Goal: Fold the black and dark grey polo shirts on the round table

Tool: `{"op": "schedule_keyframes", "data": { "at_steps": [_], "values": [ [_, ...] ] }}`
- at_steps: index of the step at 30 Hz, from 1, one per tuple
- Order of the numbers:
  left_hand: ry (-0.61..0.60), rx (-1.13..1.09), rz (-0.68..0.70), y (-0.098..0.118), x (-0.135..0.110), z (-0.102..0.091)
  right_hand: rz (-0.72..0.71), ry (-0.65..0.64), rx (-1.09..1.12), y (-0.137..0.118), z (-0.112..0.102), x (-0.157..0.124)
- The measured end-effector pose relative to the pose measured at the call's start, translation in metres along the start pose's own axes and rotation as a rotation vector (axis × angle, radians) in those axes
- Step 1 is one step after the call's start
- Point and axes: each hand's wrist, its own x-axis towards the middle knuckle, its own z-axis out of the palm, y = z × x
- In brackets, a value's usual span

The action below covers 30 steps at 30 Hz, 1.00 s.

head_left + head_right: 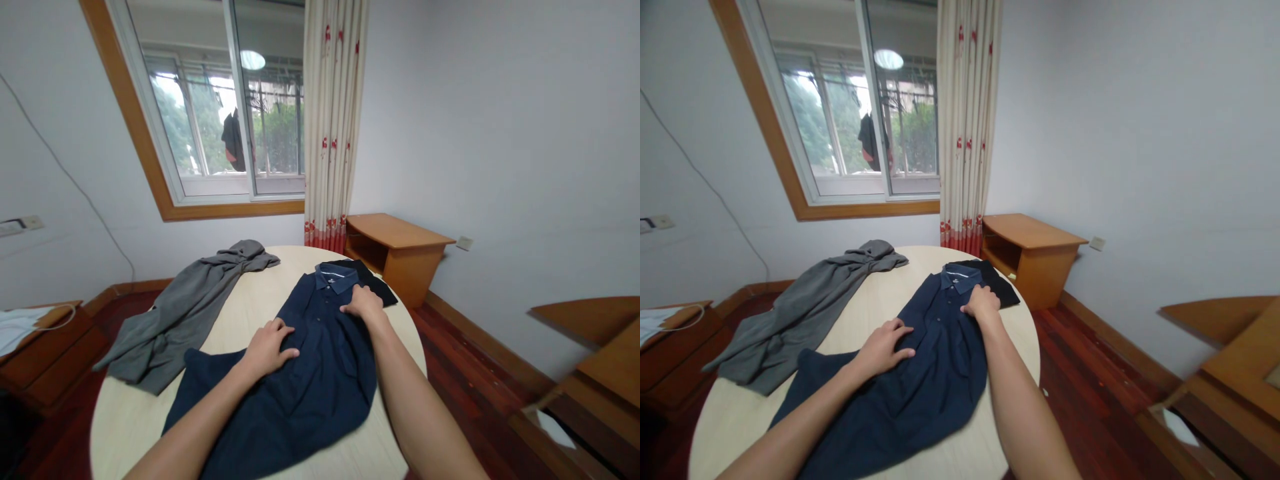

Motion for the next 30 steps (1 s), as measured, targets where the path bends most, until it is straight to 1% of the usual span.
{"op": "schedule_keyframes", "data": {
  "at_steps": [2,4,6,7,8,10,12,13,14,16,18,20,21,22,23,24,27,30],
  "values": [
    [-0.046,0.114,-0.02,0.006,0.003,0.007,-0.001,-0.027,-0.012,-0.005,-0.003,-0.003],
    [-0.064,0.153,-0.046,0.011,0.006,0.006,-0.004,-0.04,0.004,-0.008,-0.008,-0.006],
    [-0.023,0.118,-0.081,0.009,0.007,-0.002,-0.018,-0.004,0.038,-0.009,-0.013,-0.009],
    [0.024,0.065,-0.1,0.004,0.007,-0.009,-0.028,0.053,0.065,-0.009,-0.016,-0.01],
    [0.092,-0.014,-0.12,-0.004,0.006,-0.018,-0.032,0.143,0.101,-0.008,-0.018,-0.011],
    [0.293,-0.231,-0.16,-0.028,0.0,-0.041,-0.011,0.395,0.2,-0.004,-0.023,-0.01],
    [0.588,-0.482,-0.207,-0.059,-0.01,-0.068,0.044,0.646,0.315,0.001,-0.024,-0.006],
    [0.734,-0.601,-0.244,-0.074,-0.016,-0.081,0.069,0.731,0.37,0.004,-0.024,-0.003],
    [0.865,-0.713,-0.276,-0.089,-0.021,-0.092,0.079,0.781,0.418,0.007,-0.023,0.0],
    [1.046,-0.861,-0.321,-0.11,-0.03,-0.109,0.069,0.803,0.49,0.013,-0.018,0.007],
    [1.174,-0.908,-0.344,-0.119,-0.035,-0.116,0.024,0.769,0.531,0.015,-0.013,0.012],
    [1.257,-0.838,-0.337,-0.119,-0.036,-0.115,-0.046,0.709,0.549,0.014,-0.008,0.014],
    [1.268,-0.767,-0.321,-0.117,-0.035,-0.112,-0.09,0.669,0.551,0.011,-0.005,0.014],
    [1.243,-0.68,-0.303,-0.113,-0.034,-0.108,-0.138,0.625,0.547,0.008,-0.004,0.012],
    [1.185,-0.586,-0.283,-0.108,-0.032,-0.103,-0.187,0.58,0.538,0.004,-0.002,0.01],
    [1.096,-0.495,-0.257,-0.102,-0.029,-0.097,-0.231,0.54,0.525,0.0,-0.001,0.008],
    [0.756,-0.249,-0.142,-0.086,-0.02,-0.076,-0.326,0.445,0.484,-0.012,0.002,0.001],
    [0.474,-0.053,-0.044,-0.075,-0.012,-0.054,-0.39,0.334,0.423,-0.019,0.006,-0.003]
  ]
}}
